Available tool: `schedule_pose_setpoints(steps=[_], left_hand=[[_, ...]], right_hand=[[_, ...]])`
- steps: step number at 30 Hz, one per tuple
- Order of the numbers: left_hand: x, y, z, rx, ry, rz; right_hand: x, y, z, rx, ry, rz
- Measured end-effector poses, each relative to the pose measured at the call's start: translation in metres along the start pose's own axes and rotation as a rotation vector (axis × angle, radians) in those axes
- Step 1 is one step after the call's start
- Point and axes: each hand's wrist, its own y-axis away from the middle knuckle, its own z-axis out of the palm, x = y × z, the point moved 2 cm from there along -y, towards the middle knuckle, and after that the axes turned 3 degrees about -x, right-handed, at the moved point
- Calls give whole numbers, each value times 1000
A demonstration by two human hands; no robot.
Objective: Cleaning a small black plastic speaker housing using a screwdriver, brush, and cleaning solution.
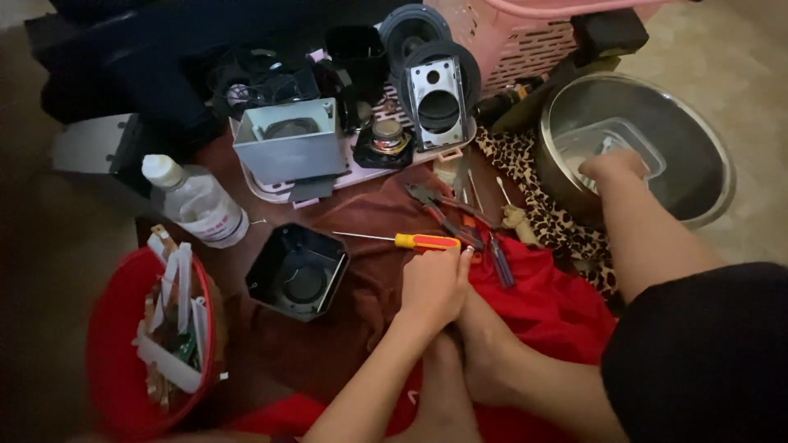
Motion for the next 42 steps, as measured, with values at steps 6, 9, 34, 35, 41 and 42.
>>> schedule_pose_setpoints(steps=[6,9,34,35,41,42], left_hand=[[0,-4,6,-40,4,48],[2,-4,5,26,-40,78],[-2,0,9,127,-72,92],[-2,0,8,137,-60,94],[-2,0,9,118,-84,79],[-3,0,11,122,-82,76]], right_hand=[[5,1,-2,-55,247,-264],[0,9,-7,-50,416,-449],[12,-48,1,-742,-126,505],[14,-42,1,-694,-272,554],[62,-162,73,-265,-495,104],[55,-119,52,-265,-493,99]])
